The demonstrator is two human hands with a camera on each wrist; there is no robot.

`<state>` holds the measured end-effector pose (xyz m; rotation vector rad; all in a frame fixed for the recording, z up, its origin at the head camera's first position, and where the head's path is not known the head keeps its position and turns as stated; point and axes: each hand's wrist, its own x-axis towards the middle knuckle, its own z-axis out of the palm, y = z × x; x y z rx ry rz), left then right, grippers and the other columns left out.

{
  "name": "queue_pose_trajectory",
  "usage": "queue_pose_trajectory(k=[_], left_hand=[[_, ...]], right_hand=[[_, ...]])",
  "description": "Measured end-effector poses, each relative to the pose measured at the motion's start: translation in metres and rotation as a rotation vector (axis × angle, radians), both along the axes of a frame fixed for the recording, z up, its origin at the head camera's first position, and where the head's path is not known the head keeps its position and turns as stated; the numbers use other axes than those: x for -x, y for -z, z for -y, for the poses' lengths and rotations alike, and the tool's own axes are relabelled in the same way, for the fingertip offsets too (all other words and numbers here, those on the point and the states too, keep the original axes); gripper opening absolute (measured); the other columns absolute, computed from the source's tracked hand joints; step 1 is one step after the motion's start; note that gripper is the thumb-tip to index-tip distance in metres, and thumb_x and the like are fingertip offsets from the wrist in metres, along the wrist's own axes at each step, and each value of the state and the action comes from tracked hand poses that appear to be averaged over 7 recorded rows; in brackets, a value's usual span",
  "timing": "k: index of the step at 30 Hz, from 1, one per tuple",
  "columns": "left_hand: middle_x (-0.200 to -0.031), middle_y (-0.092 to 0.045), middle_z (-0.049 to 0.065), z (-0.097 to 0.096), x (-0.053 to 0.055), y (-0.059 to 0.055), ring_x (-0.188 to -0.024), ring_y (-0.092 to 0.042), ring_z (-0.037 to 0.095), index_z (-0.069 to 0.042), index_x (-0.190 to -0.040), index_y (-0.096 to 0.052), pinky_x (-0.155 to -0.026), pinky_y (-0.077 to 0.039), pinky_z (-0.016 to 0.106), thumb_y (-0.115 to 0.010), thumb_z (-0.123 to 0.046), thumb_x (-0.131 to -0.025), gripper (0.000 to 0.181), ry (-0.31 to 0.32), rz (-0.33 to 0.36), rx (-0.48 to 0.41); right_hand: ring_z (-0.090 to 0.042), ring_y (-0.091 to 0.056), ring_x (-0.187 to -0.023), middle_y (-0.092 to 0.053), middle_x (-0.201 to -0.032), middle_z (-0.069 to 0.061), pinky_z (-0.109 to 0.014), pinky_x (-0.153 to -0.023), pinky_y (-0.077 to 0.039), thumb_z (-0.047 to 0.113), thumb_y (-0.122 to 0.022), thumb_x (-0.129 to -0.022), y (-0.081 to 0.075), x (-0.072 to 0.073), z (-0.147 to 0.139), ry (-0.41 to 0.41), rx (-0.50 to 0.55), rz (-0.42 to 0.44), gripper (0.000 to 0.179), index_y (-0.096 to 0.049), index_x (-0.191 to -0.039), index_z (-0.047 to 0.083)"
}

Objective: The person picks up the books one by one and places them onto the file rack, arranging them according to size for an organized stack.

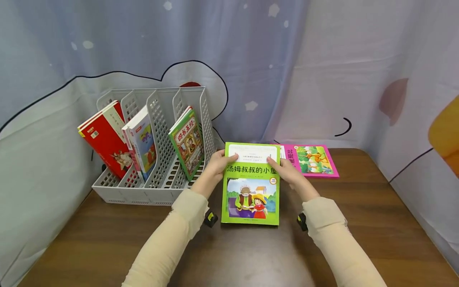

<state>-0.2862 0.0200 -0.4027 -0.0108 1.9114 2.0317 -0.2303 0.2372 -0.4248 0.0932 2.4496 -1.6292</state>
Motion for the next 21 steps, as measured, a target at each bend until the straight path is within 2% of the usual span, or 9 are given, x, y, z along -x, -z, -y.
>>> queue_pose_trajectory(k=[3, 8, 10, 13, 18, 21], left_hand=[[-0.096, -0.069, 0.016, 0.009, -0.005, -0.02, -0.071, -0.067, 0.014, 0.002, -0.113, -0.06, -0.073, -0.057, 0.031, -0.062, -0.009, -0.09, 0.025, -0.004, -0.029, -0.055], [-0.106, -0.068, 0.02, 0.017, 0.007, -0.033, -0.067, -0.065, 0.01, 0.001, -0.114, -0.06, -0.072, -0.057, 0.028, -0.061, -0.009, -0.091, 0.025, -0.034, -0.069, -0.131], [-0.107, -0.068, 0.021, 0.02, 0.013, -0.035, -0.067, -0.065, 0.009, 0.0, -0.114, -0.06, -0.069, -0.056, 0.026, -0.062, -0.009, -0.09, 0.026, -0.054, -0.098, -0.157], [-0.109, -0.067, 0.021, 0.023, 0.018, -0.038, -0.067, -0.064, 0.008, -0.001, -0.114, -0.061, -0.067, -0.055, 0.023, -0.063, -0.009, -0.09, 0.026, -0.066, -0.15, -0.189], [-0.104, -0.068, 0.016, 0.028, 0.018, -0.037, -0.071, -0.064, 0.007, -0.003, -0.116, -0.06, -0.067, -0.053, 0.022, -0.065, -0.013, -0.089, 0.03, -0.063, -0.194, -0.191], [-0.102, -0.068, 0.012, 0.032, 0.015, -0.037, -0.074, -0.063, 0.008, -0.006, -0.118, -0.06, -0.07, -0.051, 0.023, -0.066, -0.017, -0.089, 0.032, -0.057, -0.209, -0.167]], right_hand=[[-0.009, -0.067, -0.079, -0.069, -0.096, -0.002, -0.03, -0.074, -0.056, 0.044, -0.038, -0.1, -0.005, -0.003, 0.002, -0.037, 0.033, -0.027, 0.063, -0.041, -0.132, -0.01], [-0.011, -0.066, -0.085, -0.065, -0.098, 0.0, -0.036, -0.079, -0.056, 0.036, -0.044, -0.1, -0.009, -0.01, 0.006, -0.105, 0.061, -0.003, 0.057, -0.036, -0.135, -0.007], [-0.012, -0.066, -0.087, -0.064, -0.1, -0.001, -0.038, -0.081, -0.056, 0.032, -0.048, -0.099, -0.01, -0.013, 0.008, -0.126, 0.073, -0.004, 0.055, -0.034, -0.135, -0.006], [-0.01, -0.066, -0.088, -0.065, -0.103, -0.003, -0.037, -0.081, -0.056, 0.025, -0.052, -0.097, -0.01, -0.015, 0.011, -0.13, 0.095, -0.057, 0.054, -0.032, -0.136, -0.007], [-0.004, -0.066, -0.084, -0.067, -0.103, -0.005, -0.028, -0.077, -0.056, 0.017, -0.052, -0.097, -0.007, -0.018, 0.02, -0.058, 0.118, -0.191, 0.051, -0.031, -0.137, -0.008], [-0.001, -0.065, -0.082, -0.067, -0.099, 0.001, -0.025, -0.075, -0.056, 0.015, -0.051, -0.097, -0.009, -0.021, 0.026, -0.008, 0.122, -0.245, 0.049, -0.032, -0.137, -0.008]])
